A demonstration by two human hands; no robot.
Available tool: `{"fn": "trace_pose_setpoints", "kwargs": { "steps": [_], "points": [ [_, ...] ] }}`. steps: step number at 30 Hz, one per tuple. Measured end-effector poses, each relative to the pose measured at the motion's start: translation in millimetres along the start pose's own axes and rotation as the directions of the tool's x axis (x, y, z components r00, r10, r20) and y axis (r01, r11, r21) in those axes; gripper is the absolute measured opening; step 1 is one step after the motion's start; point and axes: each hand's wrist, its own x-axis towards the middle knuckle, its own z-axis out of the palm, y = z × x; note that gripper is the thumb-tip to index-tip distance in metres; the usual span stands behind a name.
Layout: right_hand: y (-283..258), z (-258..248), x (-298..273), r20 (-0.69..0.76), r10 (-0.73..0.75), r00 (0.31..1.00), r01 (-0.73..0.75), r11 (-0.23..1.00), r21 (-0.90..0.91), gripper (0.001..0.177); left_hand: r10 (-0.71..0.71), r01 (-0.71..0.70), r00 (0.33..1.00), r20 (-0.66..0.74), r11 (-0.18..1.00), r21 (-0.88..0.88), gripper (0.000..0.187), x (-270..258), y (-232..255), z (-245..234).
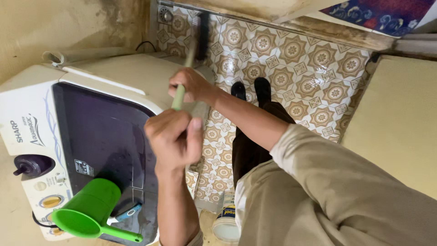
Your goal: The person scrubs a tiled floor with a long-handled brush after pouring water from a blue bucket. They move a washing machine to access more of the floor and continue scrubbing the surface.
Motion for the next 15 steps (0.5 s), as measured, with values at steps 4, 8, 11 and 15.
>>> {"fn": "trace_pose_setpoints", "kwargs": {
  "steps": [4, 8, 11, 15],
  "points": [
    [-4, -10, 4, -0.193, -0.401, 0.895, 0.394, 0.916, -0.076, 0.019, -0.051, 0.043, 0.997, 0.058, 0.989, 0.138, 0.043, 5, -29, 33],
    [-14, 13, 33, -0.074, -0.358, 0.931, 0.359, 0.933, -0.008, 0.038, 0.013, -0.009, 0.999, -0.044, 0.996, 0.084, 0.036, -9, -12, 11],
    [-39, 23, 11, 0.074, -0.142, 0.987, 0.131, 0.981, 0.14, 0.031, 0.062, -0.056, 0.996, -0.072, 0.995, 0.078, 0.038, -29, 20, -17],
    [-60, 20, -32, -0.044, -0.107, 0.993, 0.108, 0.994, 0.031, 0.023, 0.061, -0.064, 0.994, -0.09, 0.997, -0.036, 0.037, -42, 41, -14]
  ]
}}
